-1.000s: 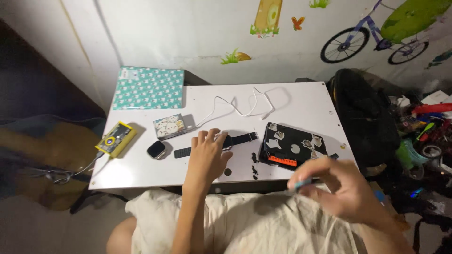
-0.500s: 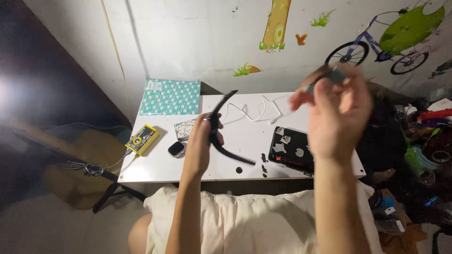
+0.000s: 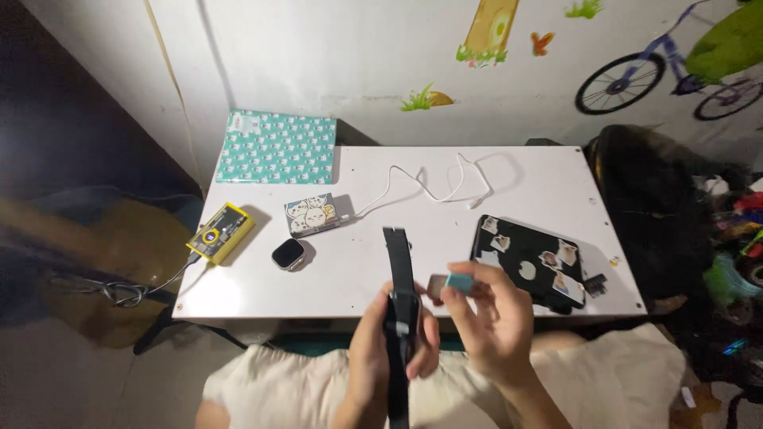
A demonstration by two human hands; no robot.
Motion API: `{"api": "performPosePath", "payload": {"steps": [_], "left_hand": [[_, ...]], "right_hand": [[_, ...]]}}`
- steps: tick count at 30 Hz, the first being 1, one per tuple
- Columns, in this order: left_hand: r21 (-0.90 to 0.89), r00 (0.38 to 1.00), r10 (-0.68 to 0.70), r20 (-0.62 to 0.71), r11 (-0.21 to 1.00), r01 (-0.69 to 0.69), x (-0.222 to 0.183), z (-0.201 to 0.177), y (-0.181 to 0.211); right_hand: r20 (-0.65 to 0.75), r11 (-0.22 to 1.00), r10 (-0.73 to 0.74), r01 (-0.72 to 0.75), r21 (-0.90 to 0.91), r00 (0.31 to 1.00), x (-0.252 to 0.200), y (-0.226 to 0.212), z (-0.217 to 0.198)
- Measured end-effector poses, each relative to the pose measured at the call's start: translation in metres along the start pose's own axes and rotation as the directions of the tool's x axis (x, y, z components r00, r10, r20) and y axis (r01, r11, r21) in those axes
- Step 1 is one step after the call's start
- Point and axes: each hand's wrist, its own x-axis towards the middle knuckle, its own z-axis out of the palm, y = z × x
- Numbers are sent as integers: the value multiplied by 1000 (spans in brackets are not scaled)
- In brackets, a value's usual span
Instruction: Using a precision screwdriver set to open and disassemble a smartwatch on a workbench.
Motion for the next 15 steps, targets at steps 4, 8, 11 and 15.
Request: {"api": "performPosePath", "payload": {"steps": [4,8,11,15], "left_hand": [[46,986,38,-160,998,-31,-9,1,1],[-20,959,50,-278,998,-58,-1,-8,1],[-58,932,-9,-361,998,-13,7,-14,-4],[-120,913,-22,-408,992,-30,18,-22,-18]], "right_hand": [[-18,998,69,-69,9,997,-17,21,6],[-198,970,243,-233,69,950,-27,23,20],[-308,954,301,-282,106,903,-33,36,27],[-185,985,167,-155,80,968,-23,50,26]]}}
